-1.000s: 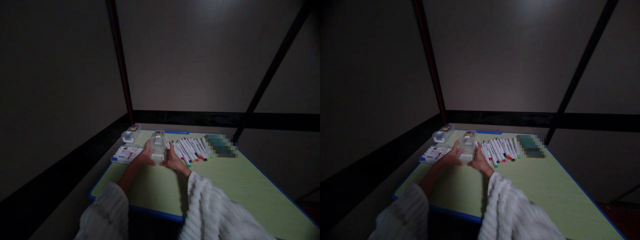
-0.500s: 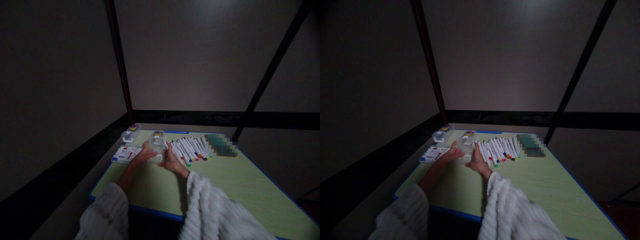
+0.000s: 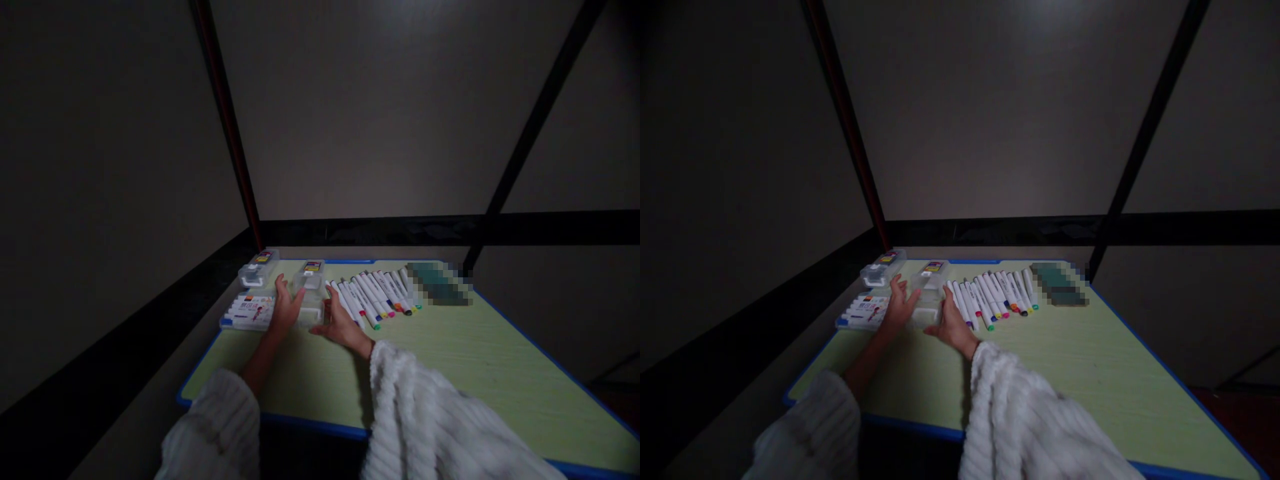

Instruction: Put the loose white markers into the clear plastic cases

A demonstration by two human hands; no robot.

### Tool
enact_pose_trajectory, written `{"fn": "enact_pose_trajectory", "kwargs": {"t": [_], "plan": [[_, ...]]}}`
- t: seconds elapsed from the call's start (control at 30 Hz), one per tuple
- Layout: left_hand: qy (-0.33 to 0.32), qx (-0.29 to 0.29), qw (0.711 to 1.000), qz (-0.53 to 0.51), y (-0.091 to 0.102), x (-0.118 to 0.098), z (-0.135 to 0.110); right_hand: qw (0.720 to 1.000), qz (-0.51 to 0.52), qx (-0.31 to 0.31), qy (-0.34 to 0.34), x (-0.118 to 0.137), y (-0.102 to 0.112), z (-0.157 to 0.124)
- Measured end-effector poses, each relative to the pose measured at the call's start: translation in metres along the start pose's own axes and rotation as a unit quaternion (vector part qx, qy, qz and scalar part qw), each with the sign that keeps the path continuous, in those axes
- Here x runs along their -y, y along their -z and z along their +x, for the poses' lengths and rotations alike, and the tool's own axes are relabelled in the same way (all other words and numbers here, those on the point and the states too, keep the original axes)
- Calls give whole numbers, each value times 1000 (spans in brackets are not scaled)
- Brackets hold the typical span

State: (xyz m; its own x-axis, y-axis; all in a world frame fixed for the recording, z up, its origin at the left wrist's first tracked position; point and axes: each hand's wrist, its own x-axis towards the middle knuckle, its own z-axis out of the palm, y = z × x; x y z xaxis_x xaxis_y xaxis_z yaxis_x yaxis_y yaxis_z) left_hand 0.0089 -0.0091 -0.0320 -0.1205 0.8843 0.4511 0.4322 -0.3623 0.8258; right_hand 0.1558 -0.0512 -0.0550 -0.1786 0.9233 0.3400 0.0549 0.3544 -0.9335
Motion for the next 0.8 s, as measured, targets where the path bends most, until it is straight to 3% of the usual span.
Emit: {"fn": "enact_pose_trajectory", "kwargs": {"t": [0.2, 0.43, 0.63, 0.8], "plan": [[-129, -62, 989, 33, 6, -24, -10, 999, -44, 0, -11, 6, 3, -3], [-227, -33, 970, 79, 7, -31, -19, 993, -118, -13, -2, 12, 12, -10], [-305, 107, 938, 125, 7, -28, -25, 976, -214, -31, 34, 20, 35, -11], [-367, 267, 874, 175, 3, -27, -31, 924, -369, -85, 44, 24, 76, -10]]}}
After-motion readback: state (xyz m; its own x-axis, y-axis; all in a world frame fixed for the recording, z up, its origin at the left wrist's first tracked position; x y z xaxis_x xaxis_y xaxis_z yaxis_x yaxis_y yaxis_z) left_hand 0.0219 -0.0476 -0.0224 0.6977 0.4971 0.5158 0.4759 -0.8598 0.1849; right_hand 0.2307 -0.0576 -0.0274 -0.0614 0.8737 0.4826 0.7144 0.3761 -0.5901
